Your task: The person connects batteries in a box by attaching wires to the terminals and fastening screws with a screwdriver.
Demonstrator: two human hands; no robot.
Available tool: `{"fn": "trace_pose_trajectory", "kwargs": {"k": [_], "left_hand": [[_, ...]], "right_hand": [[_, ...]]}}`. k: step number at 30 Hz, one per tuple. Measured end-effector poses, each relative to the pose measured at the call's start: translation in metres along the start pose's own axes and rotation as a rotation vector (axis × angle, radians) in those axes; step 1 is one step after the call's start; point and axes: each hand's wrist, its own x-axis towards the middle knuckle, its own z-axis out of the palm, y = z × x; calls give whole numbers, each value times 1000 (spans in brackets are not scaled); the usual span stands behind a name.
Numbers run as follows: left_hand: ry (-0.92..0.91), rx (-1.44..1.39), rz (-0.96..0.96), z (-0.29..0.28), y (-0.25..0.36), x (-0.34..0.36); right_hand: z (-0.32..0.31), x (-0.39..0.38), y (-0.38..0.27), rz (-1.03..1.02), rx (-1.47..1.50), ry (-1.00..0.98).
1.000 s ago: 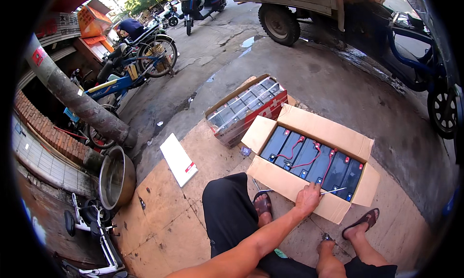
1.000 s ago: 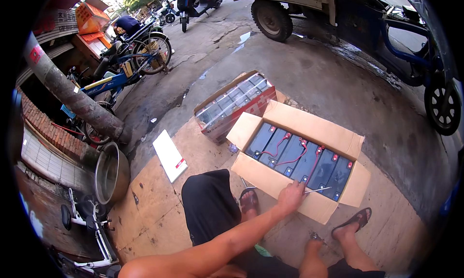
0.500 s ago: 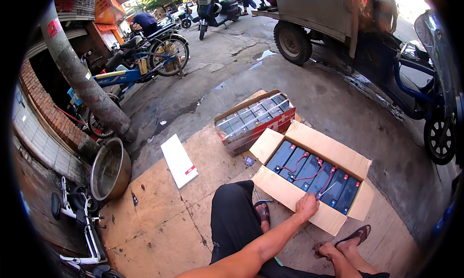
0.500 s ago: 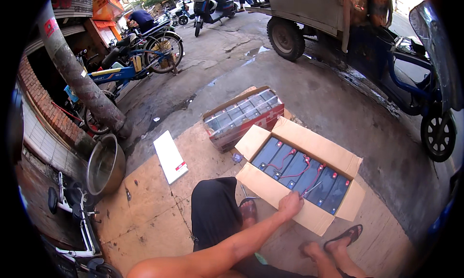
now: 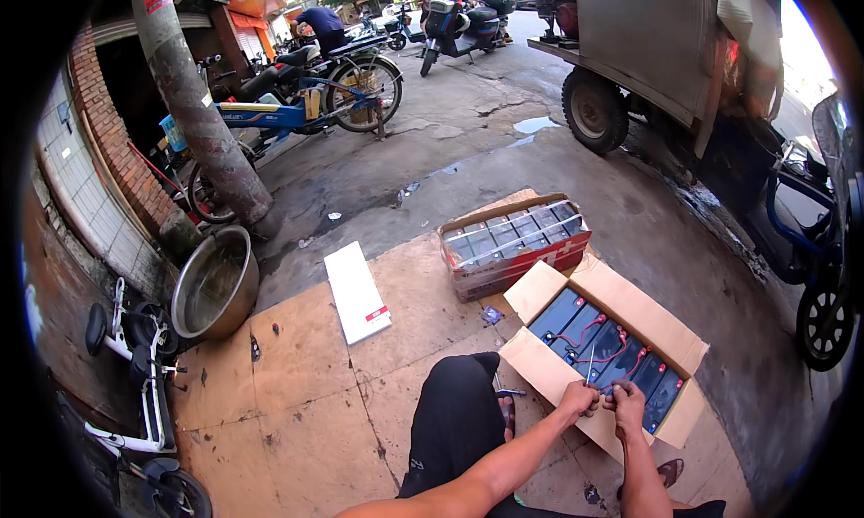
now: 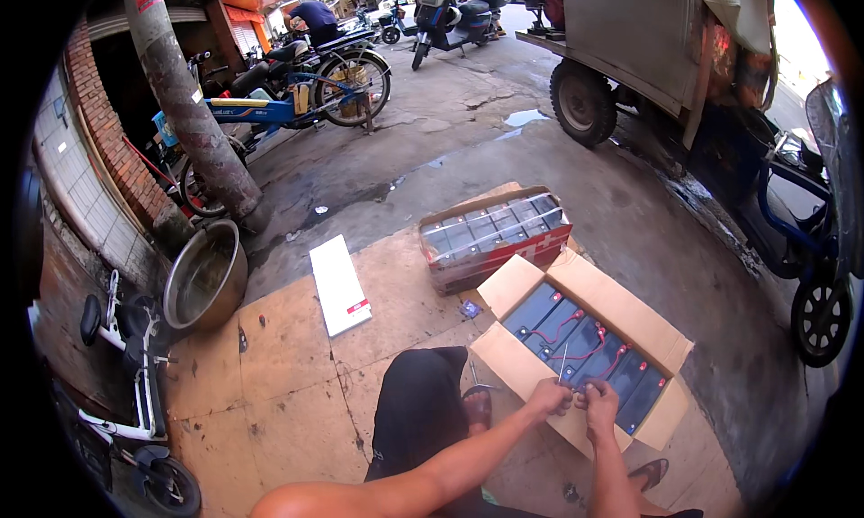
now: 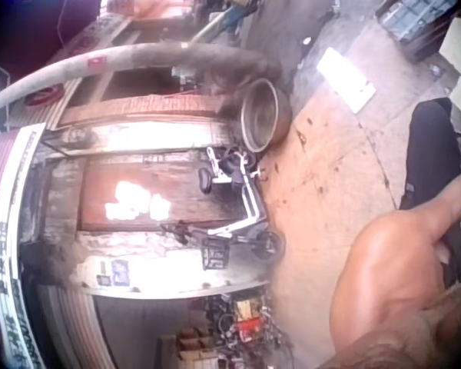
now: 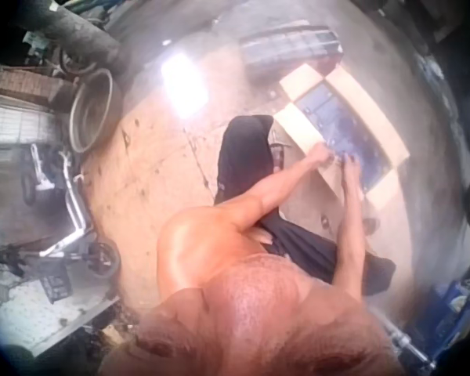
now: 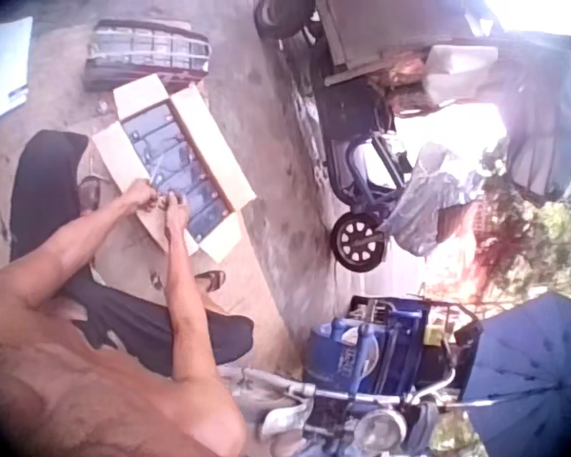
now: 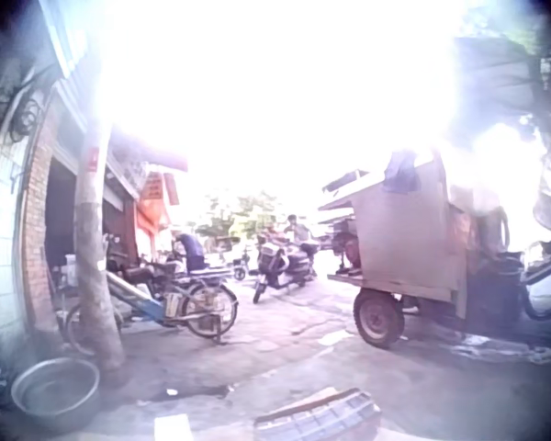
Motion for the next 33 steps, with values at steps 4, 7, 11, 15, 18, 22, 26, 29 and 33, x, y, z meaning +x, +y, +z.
{"fn": "trace_pose_trajectory", "kwargs": {"k": [4, 7, 11, 15, 18, 22, 26, 29, 33], "left_hand": [[22, -60, 109, 1, -2, -3], [2, -46, 121, -3, 2, -7], [18, -83, 148, -2, -9, 1], [122, -32, 297, 1, -13, 0], [113, -85, 277, 1, -15, 3], [35, -112, 189, -7, -14, 7], [4, -127, 149, -12, -9, 12], [13, -137, 117, -12, -7, 11], [89, -148, 186, -6, 1, 3]], "right_hand": [[17, 22, 19, -127, -265, 76], [16, 30, 37, -305, -422, 99], [19, 26, 34, -343, -559, 98], [28, 10, 15, -332, -583, 160], [20, 23, 28, -300, -543, 139], [22, 24, 22, -259, -585, 142], [25, 24, 26, -290, -546, 151], [31, 21, 31, -362, -505, 172], [20, 30, 56, -387, -474, 138]]}}
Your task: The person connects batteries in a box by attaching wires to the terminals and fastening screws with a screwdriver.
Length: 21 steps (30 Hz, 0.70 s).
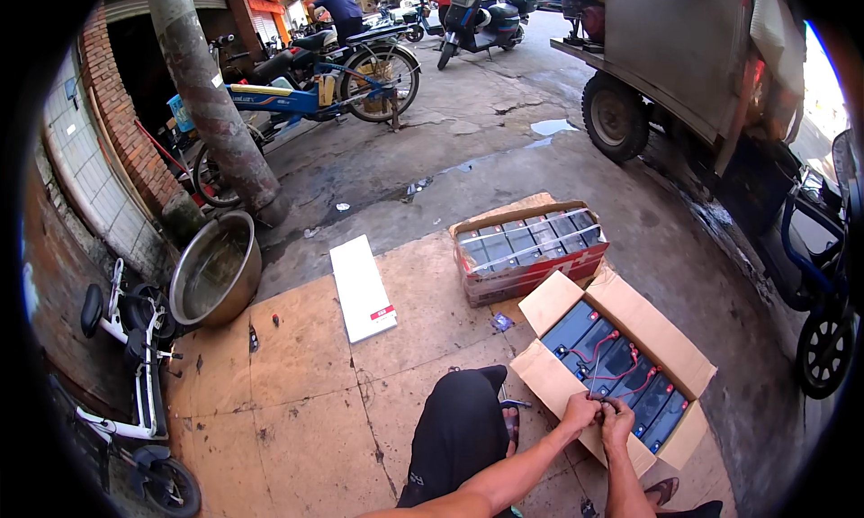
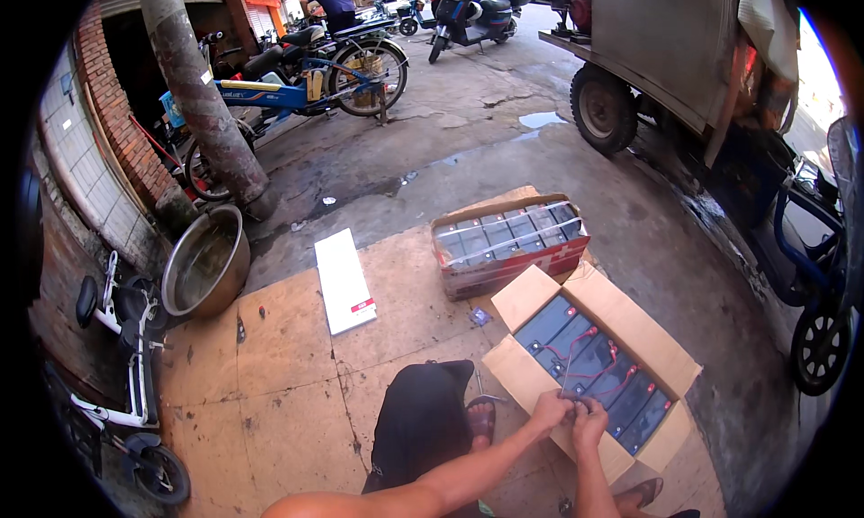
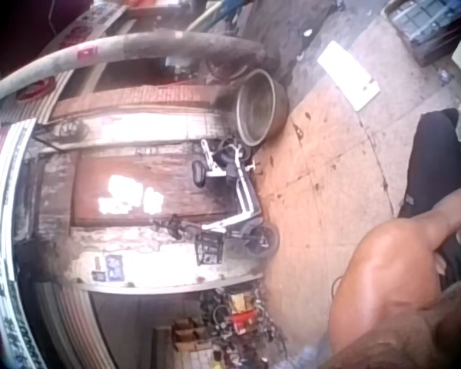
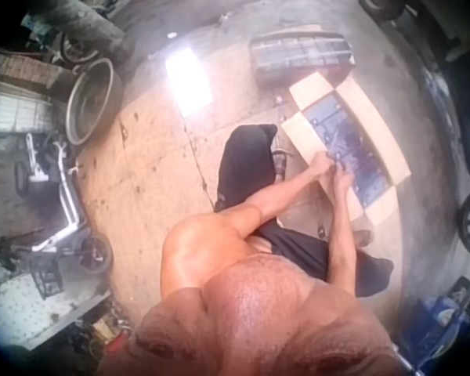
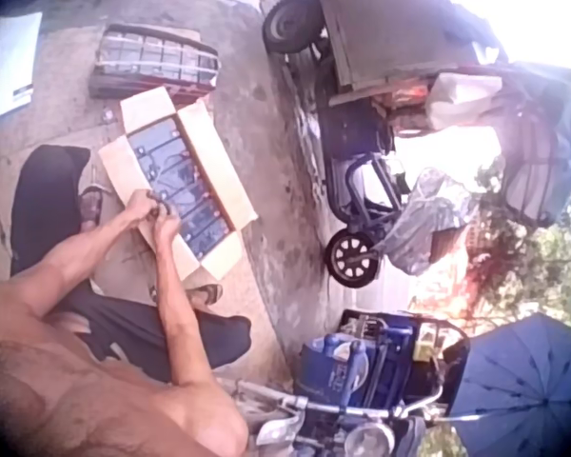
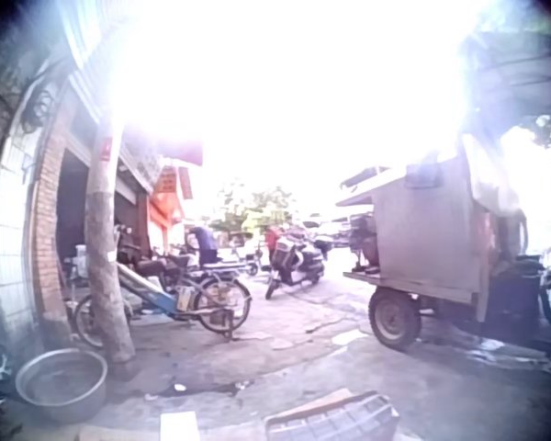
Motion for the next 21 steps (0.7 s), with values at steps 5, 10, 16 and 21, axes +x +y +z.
{"fn": "trace_pose_trajectory", "kwargs": {"k": [5, 10, 16, 21], "left_hand": [[-29, 57, -42, -3, -8, -6], [-75, 95, -63, 3, -5, -14], [-110, 111, 8, -14, 28, -2], [-127, 49, -64, -7, 30, 3]], "right_hand": [[-11, -10, -4, 162, 210, -72], [-15, -21, 1, 90, 201, 43], [-1, -10, -60, 139, 244, 3], [-2, -6, -32, 120, 261, 2]]}}
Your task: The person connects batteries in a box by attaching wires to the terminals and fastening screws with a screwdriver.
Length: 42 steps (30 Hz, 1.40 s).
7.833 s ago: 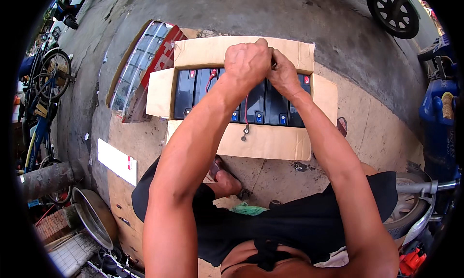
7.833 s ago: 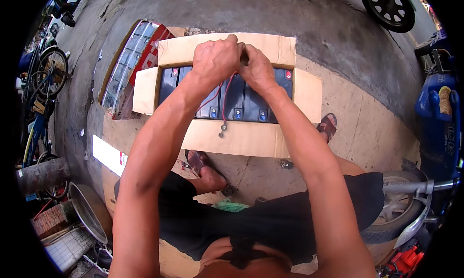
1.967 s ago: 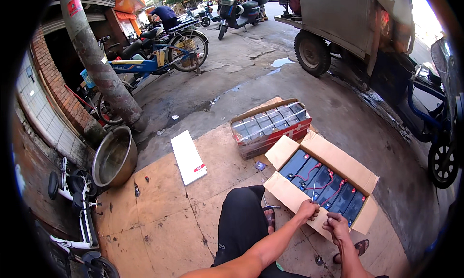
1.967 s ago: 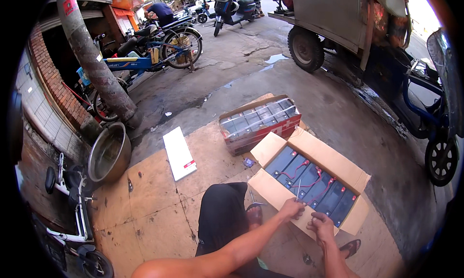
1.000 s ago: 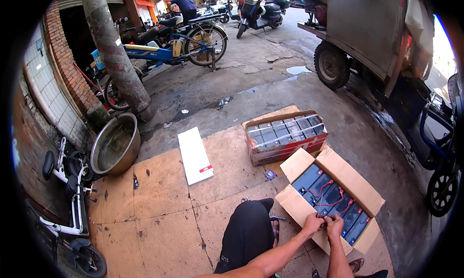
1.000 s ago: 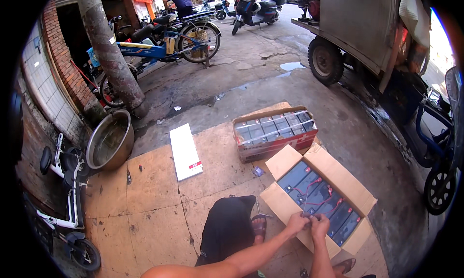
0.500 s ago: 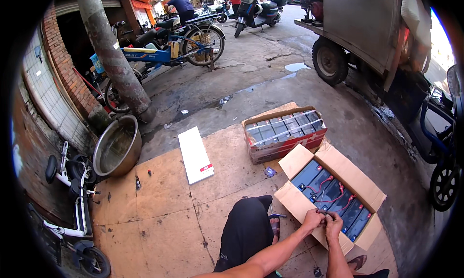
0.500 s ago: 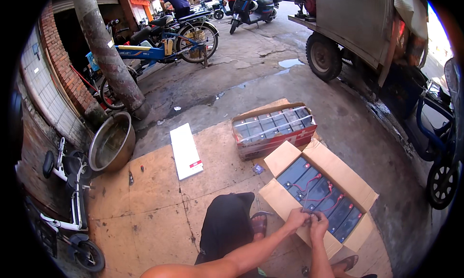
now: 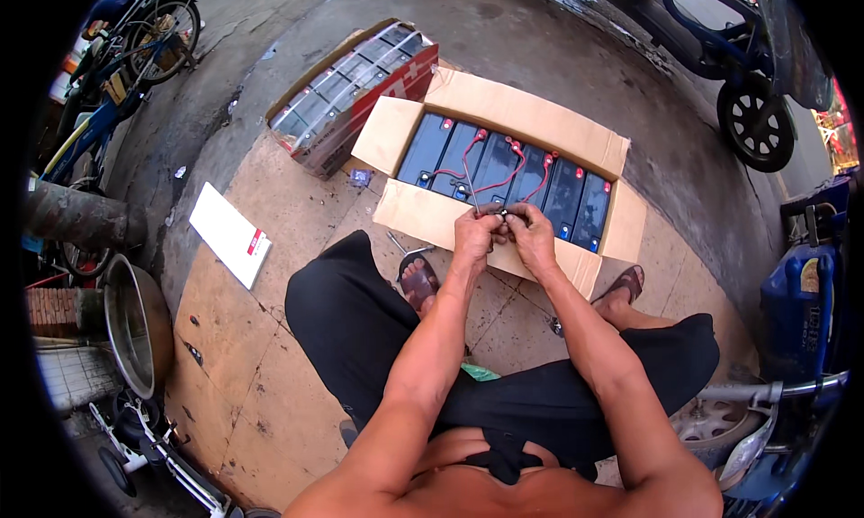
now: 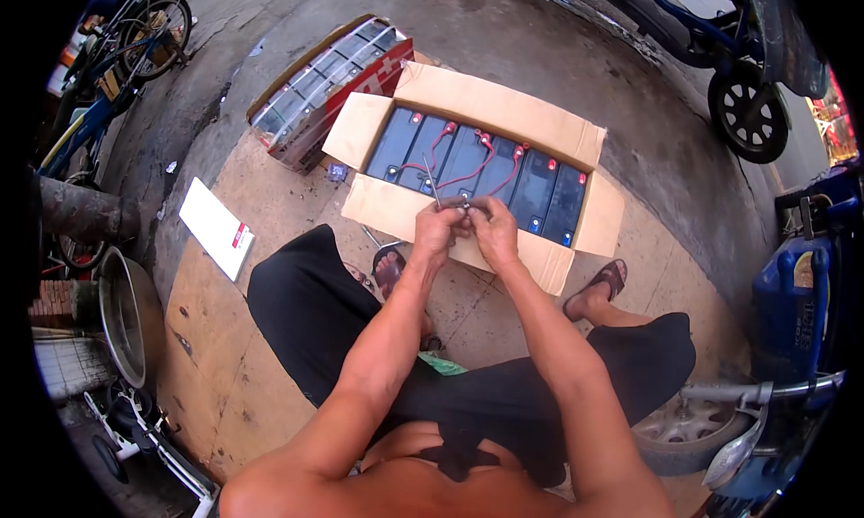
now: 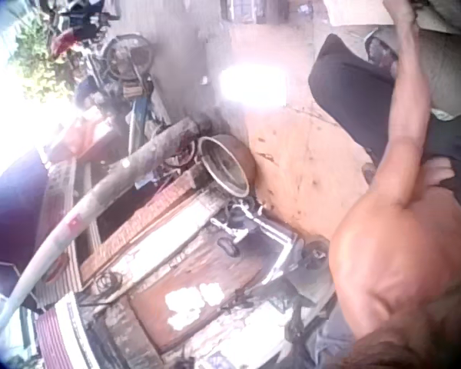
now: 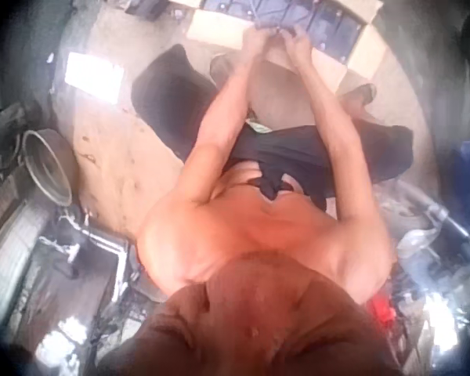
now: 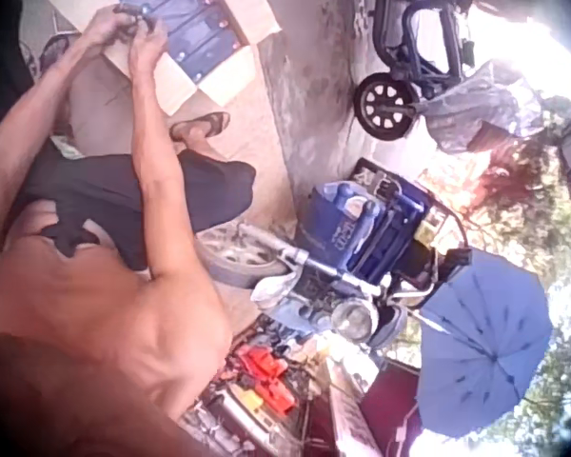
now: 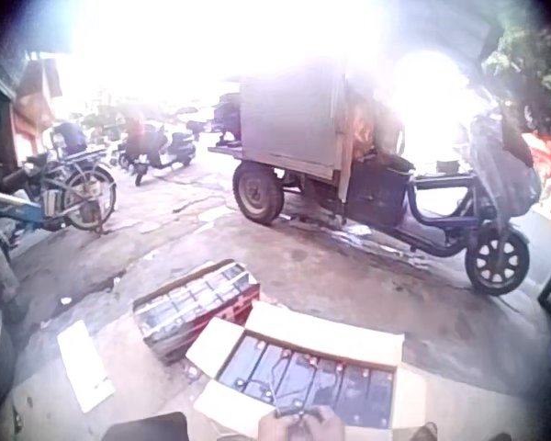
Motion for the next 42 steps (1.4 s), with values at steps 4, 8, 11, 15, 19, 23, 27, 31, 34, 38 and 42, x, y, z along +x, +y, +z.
{"fn": "trace_pose_trajectory", "kwargs": {"k": [4, 8, 11, 15, 19, 23, 27, 31, 34, 38, 42], "left_hand": [[-20, 40, -19, 1, -9, -7], [-17, -44, 32, -1, -19, -5], [-19, -16, 34, -1, -18, -8], [-18, -8, 46, 0, -18, -7], [-28, 18, 58, -2, -18, -5], [-17, 55, 42, -2, -17, -5], [1, 70, 28, 4, -10, -9], [-30, 44, 100, 3, -20, -6], [2, 53, 90, 4, -20, -8], [3, 78, 66, 3, -19, -6], [-7, 63, 56, 4, -16, -7]], "right_hand": [[-7, -10, 1, 72, 70, 5], [-10, -16, -11, 35, -6, -24], [-12, -19, -22, 9, -106, -36], [-12, -12, -21, 91, -126, -55], [-13, -12, -35, 118, -136, -56], [-18, -13, -37, -85, -332, -63], [-25, -4, -34, -403, -444, -79], [-28, -3, -43, -553, -495, -153], [-26, -10, -40, -507, -515, -165], [-21, -15, -37, -453, -475, -99], [-22, -15, -38, -507, -486, -54]]}}
